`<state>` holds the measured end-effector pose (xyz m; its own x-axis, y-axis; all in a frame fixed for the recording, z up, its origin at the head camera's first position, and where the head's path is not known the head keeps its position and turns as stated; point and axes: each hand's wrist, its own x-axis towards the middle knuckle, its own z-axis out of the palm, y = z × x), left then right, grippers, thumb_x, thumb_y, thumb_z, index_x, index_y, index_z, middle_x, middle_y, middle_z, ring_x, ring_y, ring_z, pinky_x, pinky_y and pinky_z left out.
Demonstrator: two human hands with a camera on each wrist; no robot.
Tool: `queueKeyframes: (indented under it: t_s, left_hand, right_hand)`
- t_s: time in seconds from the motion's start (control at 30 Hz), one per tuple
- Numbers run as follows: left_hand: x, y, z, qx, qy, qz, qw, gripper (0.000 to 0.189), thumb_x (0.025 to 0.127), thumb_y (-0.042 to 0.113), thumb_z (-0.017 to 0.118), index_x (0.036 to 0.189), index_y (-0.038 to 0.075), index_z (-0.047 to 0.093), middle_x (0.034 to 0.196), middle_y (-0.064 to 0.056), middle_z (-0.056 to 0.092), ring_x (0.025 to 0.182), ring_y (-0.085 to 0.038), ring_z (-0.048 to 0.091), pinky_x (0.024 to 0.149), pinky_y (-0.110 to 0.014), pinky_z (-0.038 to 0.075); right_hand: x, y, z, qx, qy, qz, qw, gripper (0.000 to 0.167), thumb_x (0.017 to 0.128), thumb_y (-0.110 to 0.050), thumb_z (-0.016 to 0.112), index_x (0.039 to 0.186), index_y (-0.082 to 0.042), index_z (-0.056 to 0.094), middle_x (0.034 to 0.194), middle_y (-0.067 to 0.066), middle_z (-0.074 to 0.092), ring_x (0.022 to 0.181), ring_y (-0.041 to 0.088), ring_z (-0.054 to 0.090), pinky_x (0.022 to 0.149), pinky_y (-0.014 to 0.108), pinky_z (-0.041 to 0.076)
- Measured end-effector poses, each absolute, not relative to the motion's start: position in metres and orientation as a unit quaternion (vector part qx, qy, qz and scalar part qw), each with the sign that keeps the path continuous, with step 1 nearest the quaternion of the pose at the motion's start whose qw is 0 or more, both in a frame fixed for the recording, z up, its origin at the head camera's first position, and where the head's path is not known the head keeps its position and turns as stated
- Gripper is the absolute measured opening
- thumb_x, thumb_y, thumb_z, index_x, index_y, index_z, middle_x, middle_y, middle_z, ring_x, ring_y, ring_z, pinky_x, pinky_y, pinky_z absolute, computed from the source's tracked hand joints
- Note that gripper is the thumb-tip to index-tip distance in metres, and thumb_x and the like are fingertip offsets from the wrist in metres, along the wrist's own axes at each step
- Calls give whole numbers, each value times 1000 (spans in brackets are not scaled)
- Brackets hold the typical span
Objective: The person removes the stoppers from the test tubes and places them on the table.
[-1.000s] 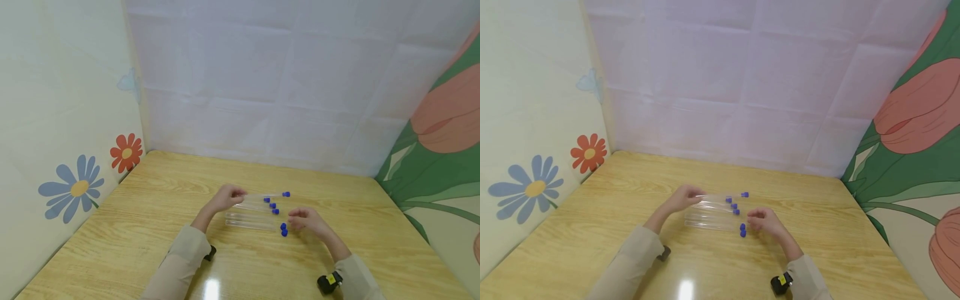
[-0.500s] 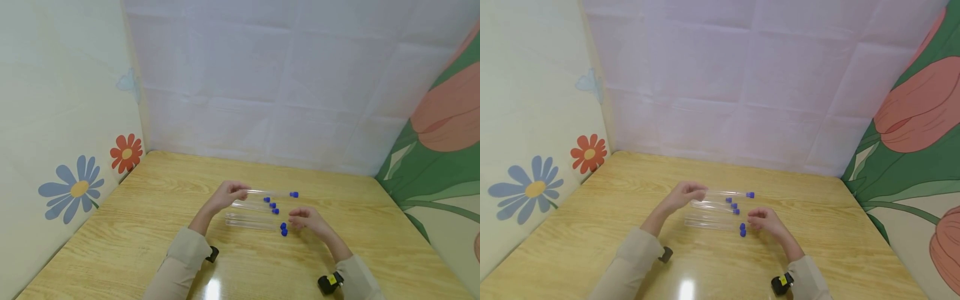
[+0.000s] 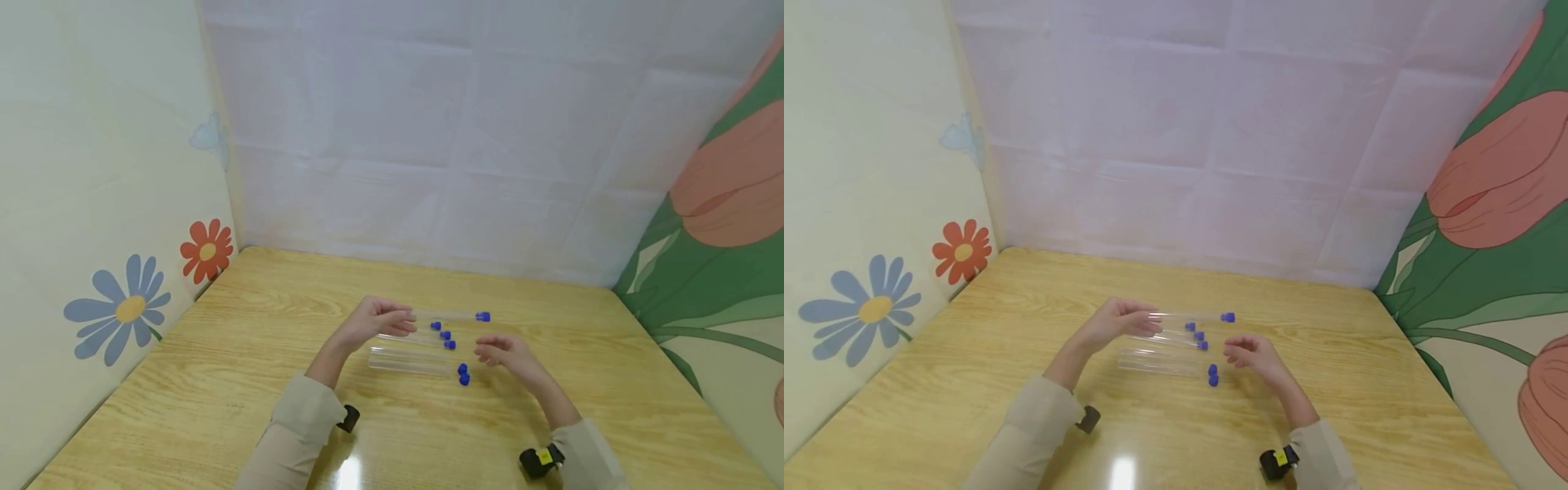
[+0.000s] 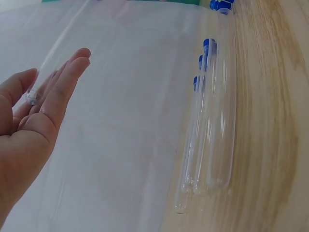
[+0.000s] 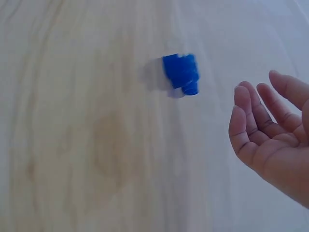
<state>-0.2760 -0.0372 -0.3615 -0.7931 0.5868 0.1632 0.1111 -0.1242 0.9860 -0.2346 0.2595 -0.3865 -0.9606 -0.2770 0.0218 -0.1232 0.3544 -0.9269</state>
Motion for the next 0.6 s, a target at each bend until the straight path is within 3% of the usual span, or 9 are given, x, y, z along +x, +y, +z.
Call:
queueKeyframes:
  t_s: [0.13, 0.33, 0.6]
  left_hand:
    - [-272, -39, -358, 269, 636, 701, 179, 33, 91, 10, 51, 116, -12, 51, 106, -22, 60, 90, -28, 62, 81, -43, 47]
    - [-268, -39, -356, 270, 624, 708, 192, 33, 90, 8, 52, 116, -13, 51, 106, -25, 58, 91, -28, 61, 79, -40, 48]
    - [-266, -38, -353, 271, 619, 711, 194, 31, 89, 5, 53, 113, -14, 52, 104, -30, 56, 90, -29, 62, 79, -42, 48]
  right_hand:
    - [-233, 256, -378, -127, 802, -584, 30, 36, 94, -18, 46, 106, 15, 50, 97, 22, 59, 80, 18, 59, 74, 36, 50]
    - [-230, 251, -364, -131, 735, -665, -21, 30, 96, -31, 38, 103, -6, 54, 90, 4, 63, 80, 14, 60, 72, 26, 50]
    - [-224, 246, -358, -173, 710, -682, -27, 15, 94, -18, 46, 100, -17, 60, 87, 3, 64, 78, 13, 61, 71, 25, 51]
